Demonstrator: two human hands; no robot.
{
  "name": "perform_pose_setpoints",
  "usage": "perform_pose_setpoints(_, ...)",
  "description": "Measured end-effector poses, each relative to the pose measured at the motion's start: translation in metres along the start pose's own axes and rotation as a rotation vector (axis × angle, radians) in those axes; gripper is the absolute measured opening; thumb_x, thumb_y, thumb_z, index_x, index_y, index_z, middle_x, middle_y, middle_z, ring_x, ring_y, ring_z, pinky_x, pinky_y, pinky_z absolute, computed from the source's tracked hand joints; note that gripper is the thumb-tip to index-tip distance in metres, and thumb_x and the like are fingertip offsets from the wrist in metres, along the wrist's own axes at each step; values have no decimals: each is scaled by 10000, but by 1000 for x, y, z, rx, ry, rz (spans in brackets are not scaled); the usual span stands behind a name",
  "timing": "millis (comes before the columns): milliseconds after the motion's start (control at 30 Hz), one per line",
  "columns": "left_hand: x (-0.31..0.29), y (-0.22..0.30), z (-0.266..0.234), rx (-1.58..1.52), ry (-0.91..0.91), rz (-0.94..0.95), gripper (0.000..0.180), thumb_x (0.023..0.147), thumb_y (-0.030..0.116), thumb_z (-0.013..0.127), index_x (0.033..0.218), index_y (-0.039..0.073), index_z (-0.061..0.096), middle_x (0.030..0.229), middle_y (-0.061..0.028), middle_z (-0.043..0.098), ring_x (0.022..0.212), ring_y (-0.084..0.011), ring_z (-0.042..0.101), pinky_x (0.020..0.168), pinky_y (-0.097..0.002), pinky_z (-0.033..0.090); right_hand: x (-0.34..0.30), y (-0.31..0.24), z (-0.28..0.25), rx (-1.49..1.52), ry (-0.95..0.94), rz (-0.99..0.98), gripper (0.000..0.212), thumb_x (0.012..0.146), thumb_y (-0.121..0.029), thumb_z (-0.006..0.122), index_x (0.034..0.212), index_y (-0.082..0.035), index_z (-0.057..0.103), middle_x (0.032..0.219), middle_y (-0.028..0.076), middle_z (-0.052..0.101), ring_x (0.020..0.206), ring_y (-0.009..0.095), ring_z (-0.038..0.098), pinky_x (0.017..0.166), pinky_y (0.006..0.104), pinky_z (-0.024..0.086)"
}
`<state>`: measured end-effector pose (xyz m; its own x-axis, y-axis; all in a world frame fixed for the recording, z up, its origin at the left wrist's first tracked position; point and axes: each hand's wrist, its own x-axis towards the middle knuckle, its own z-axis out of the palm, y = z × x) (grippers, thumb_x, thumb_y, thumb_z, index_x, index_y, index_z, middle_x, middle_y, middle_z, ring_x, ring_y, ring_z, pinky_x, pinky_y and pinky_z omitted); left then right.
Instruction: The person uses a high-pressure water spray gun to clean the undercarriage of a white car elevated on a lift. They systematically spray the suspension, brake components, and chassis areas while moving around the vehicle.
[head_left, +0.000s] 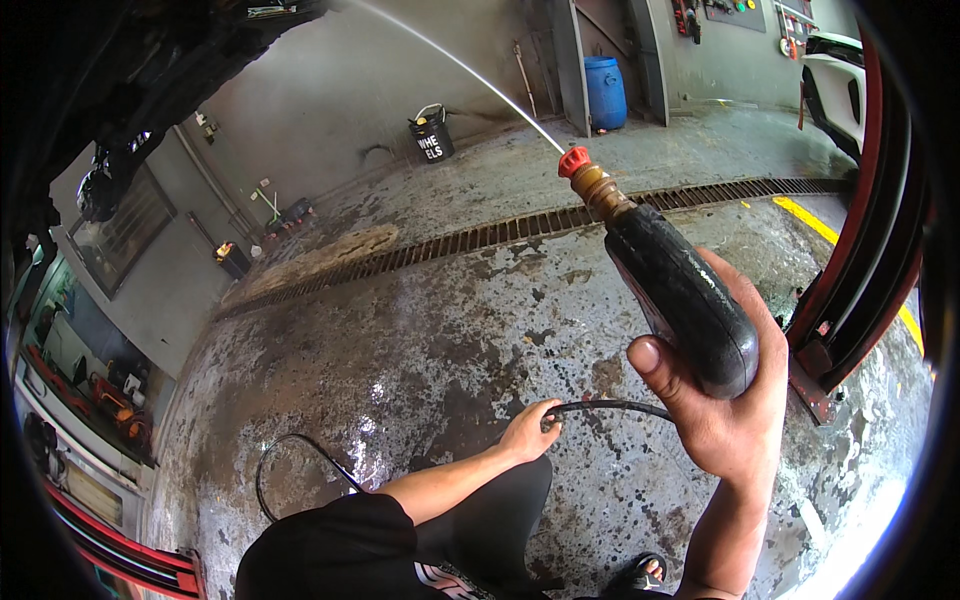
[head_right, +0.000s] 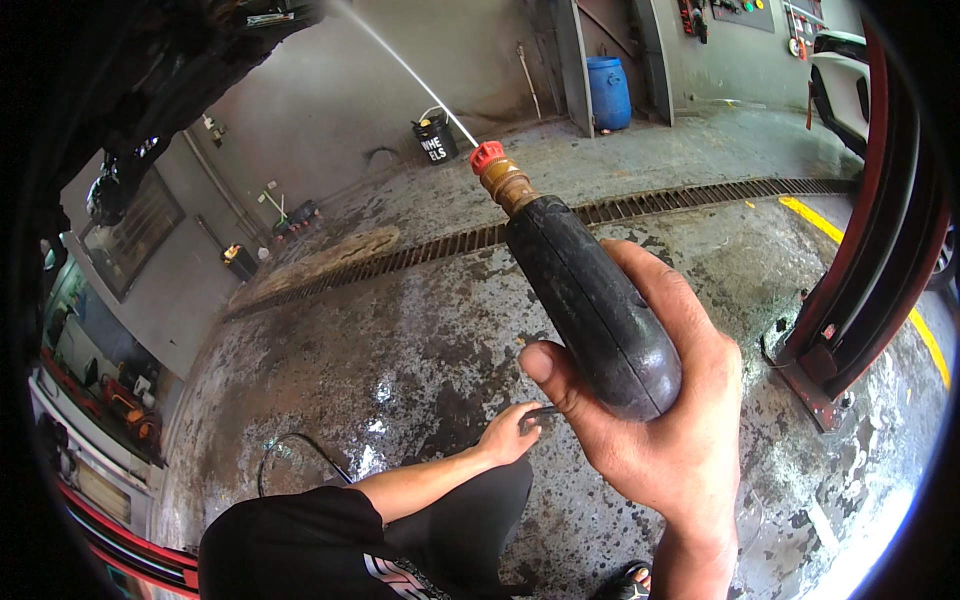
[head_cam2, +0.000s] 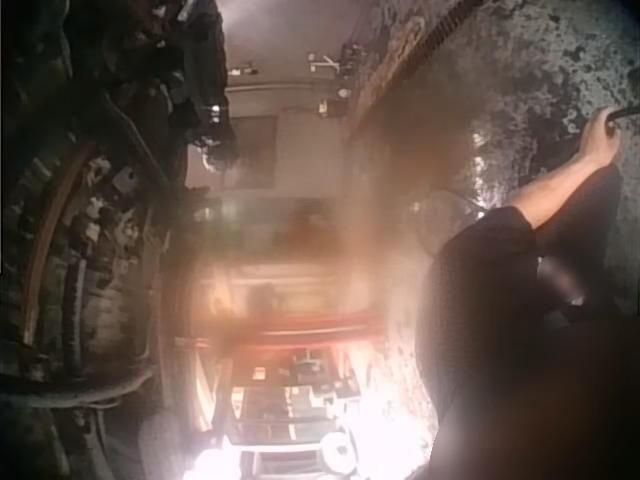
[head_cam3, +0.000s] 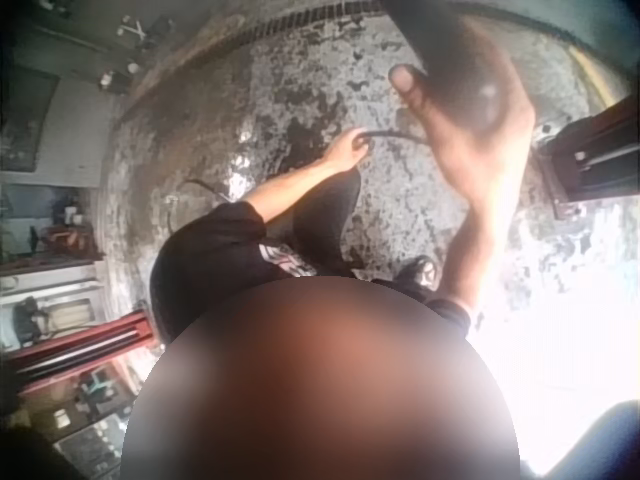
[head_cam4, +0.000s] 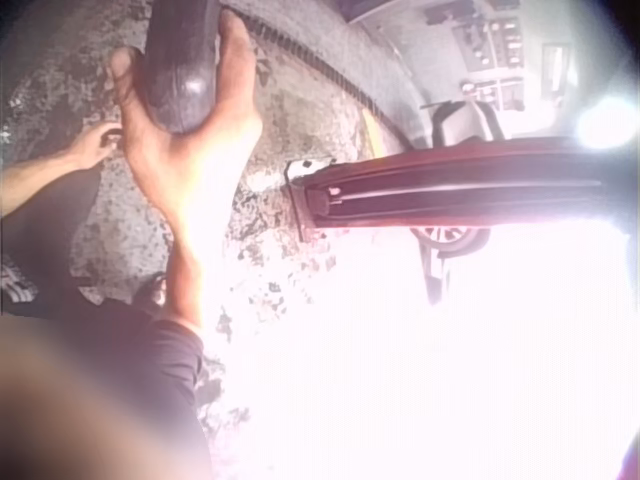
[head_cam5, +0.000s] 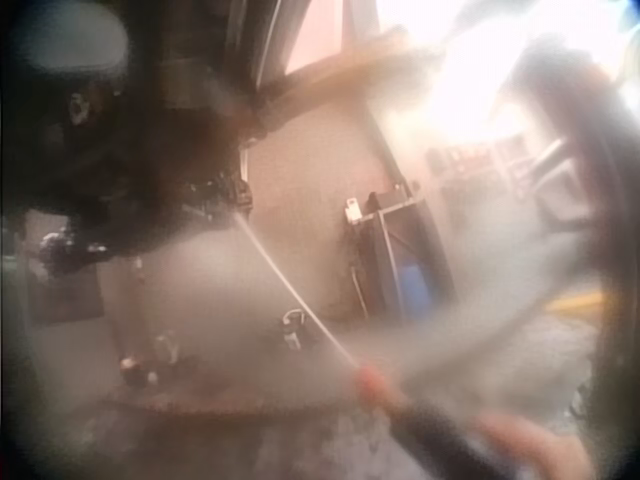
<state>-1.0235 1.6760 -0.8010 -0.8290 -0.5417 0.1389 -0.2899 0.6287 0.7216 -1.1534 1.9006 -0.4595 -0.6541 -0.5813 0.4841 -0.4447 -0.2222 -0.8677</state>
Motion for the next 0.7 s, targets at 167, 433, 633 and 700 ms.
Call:
perform_pose_setpoints(167,0,0,0,4,-14,-17,483,900,187,688,1345,53,554,1223,-172,638,1074,-274,669,948,-382,524,1,3,2,3,6,16,786,720,-258,934,1340,37,552,1149,81,672,1041,153,620,958,309,482)
perform_pose_setpoints(433,0,-1,1,14,-11,-10,465,884,154,710,1319,54,577,1213,-157,658,1039,-261,674,934,-371,521,6,11,7,-97,27,-87,620,763,-193,889,1269,24,602,987,157,739,911,177,714,830,327,550)
perform_pose_setpoints(633,0,-2,0,14,-18,-3,478,885,166,706,1328,55,568,1220,-162,653,1051,-266,673,937,-378,524,7,11,5,-60,15,31,699,751,-250,914,1312,12,590,1064,39,690,935,105,617,863,269,508)
perform_pose_setpoints(700,0,-2,-1,0,-36,-15,497,892,190,693,1349,54,552,1240,-177,637,1073,-279,668,951,-387,523,7,10,5,-71,14,27,699,752,-245,913,1315,13,588,1073,43,691,938,106,619,862,269,511)
